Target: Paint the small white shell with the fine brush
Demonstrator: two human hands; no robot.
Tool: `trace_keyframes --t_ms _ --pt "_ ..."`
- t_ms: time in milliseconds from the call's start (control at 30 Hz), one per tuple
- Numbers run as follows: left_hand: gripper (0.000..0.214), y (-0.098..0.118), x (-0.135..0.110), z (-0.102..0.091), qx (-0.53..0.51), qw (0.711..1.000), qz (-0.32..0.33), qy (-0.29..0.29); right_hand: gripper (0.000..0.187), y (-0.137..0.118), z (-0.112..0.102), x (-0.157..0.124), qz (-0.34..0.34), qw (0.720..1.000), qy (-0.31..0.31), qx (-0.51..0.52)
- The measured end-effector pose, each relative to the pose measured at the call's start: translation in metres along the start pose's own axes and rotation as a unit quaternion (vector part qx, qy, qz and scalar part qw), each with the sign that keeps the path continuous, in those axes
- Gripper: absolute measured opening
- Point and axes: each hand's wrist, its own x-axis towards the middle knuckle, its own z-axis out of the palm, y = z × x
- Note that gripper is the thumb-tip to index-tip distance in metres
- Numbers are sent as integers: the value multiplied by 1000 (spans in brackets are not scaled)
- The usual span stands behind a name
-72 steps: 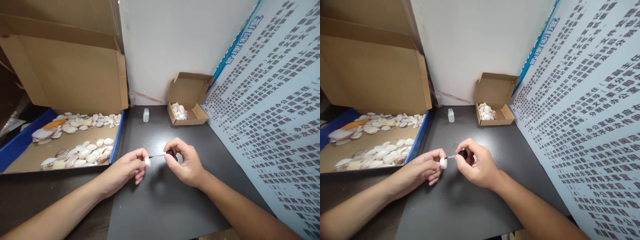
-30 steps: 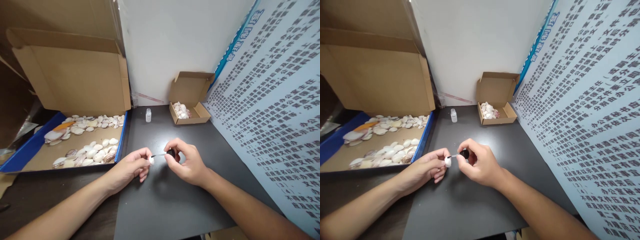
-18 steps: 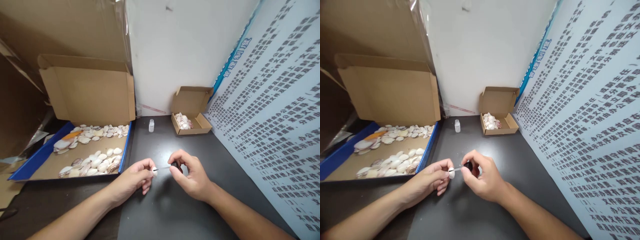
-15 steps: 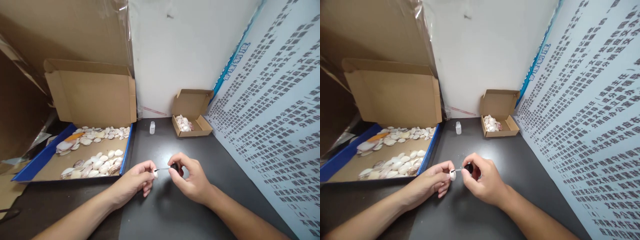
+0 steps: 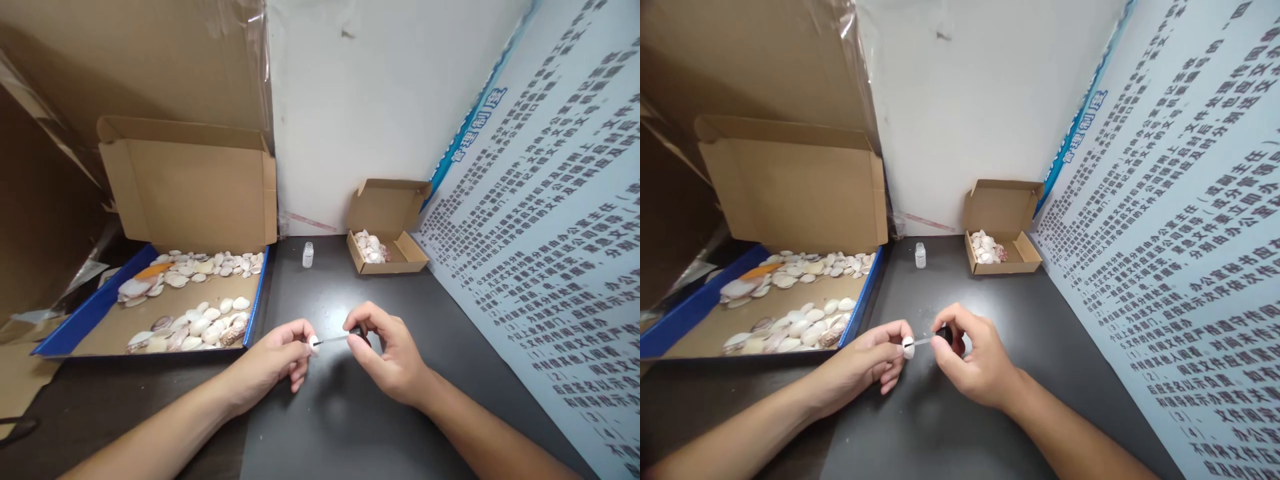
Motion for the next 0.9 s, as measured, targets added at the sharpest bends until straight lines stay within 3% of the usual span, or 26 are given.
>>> trace_keyframes --t_ms 533,700,900 --pt "18 0 -2 -1 2 1000 -2 0 4 1 1 1 36 999 -5 -22" --pt "19 0 -2 0 5 1000 -4 1 4 -1 0 2 16 999 -23 19" --pt "18 -1 -1 -1 11 1000 0 -3 3 1 1 1 39 999 -3 -20"
